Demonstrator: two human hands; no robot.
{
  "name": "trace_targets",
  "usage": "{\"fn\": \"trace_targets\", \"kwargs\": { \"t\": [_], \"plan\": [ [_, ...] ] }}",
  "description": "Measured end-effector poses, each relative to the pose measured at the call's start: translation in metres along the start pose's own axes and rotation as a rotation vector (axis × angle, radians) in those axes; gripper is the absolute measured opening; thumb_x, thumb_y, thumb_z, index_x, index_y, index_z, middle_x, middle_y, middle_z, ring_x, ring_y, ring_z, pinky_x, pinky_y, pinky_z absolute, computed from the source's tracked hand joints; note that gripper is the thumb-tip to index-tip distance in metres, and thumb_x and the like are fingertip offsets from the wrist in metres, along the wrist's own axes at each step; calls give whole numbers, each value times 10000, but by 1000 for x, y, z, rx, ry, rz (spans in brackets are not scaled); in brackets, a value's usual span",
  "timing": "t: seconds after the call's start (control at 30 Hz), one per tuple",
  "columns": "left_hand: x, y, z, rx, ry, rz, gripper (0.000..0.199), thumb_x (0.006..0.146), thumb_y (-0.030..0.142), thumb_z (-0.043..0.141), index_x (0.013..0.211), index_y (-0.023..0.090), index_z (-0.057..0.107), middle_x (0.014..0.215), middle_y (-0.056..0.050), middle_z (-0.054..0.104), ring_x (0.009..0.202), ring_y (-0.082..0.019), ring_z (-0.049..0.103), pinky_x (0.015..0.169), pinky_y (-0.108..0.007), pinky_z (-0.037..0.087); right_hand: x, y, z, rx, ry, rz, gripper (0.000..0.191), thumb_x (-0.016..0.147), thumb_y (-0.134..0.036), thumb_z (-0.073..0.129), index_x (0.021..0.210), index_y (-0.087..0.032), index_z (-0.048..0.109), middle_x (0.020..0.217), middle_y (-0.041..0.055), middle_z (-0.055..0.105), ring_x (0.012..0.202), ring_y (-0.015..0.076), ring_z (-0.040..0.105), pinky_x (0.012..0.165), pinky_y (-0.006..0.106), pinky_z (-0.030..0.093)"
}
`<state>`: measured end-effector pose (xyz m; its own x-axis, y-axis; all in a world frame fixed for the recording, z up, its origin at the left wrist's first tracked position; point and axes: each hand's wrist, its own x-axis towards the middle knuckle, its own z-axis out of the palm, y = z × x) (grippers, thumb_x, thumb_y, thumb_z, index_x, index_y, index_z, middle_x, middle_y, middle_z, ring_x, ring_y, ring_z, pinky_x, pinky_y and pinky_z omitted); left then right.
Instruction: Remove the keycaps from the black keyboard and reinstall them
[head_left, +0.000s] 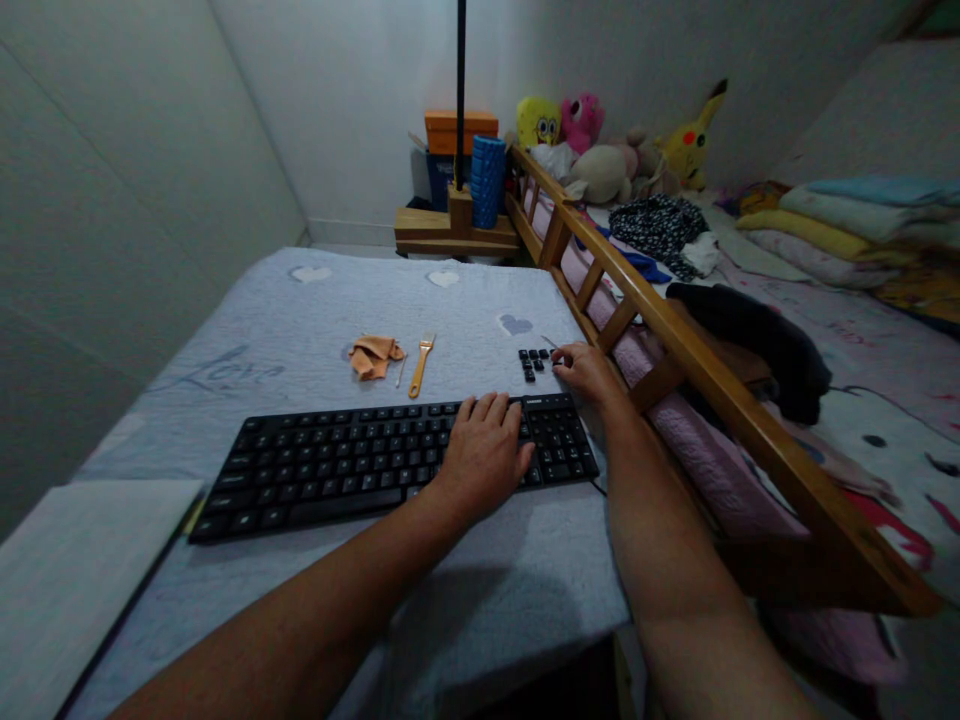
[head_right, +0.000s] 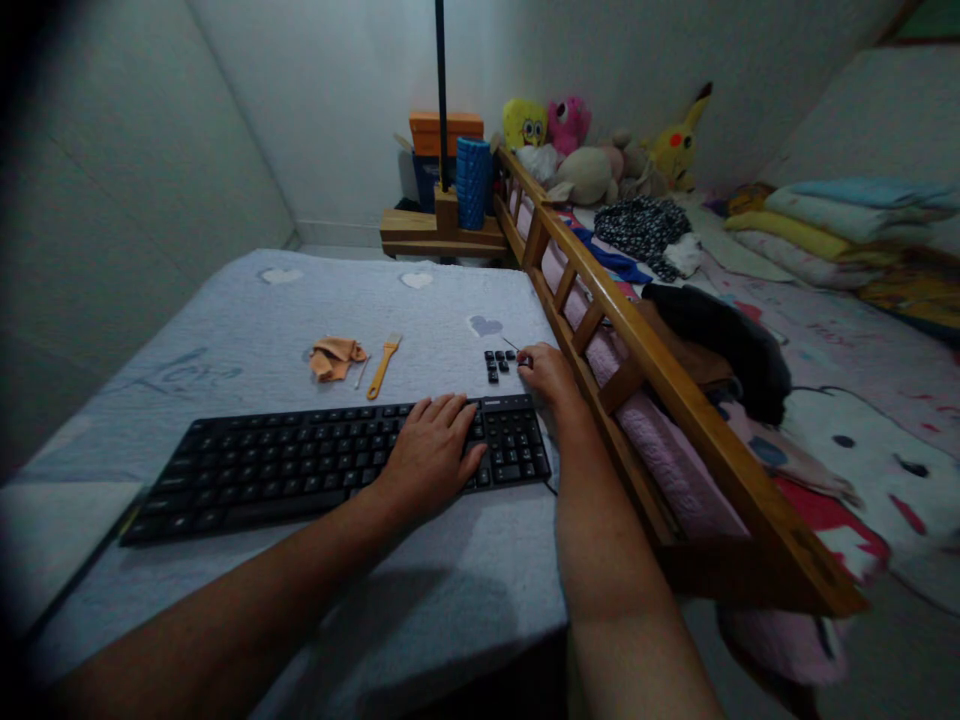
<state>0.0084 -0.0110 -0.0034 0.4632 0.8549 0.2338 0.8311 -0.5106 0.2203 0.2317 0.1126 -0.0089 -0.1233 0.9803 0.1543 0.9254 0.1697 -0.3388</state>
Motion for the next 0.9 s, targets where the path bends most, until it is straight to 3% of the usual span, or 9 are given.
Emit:
{"fn": "trace_targets", "kwargs": {
  "t": [0.9],
  "plan": [
    [0,0,-1,8,2,5,471,941,413,504,1318,133,536,1429,-148,536,1338,-305,447,1146,-501,303,0,2,5,85,34,-53,189,793,-162,642,955,-145,739,961,78,687,910,186,617,856,263,450]
  ]
}}
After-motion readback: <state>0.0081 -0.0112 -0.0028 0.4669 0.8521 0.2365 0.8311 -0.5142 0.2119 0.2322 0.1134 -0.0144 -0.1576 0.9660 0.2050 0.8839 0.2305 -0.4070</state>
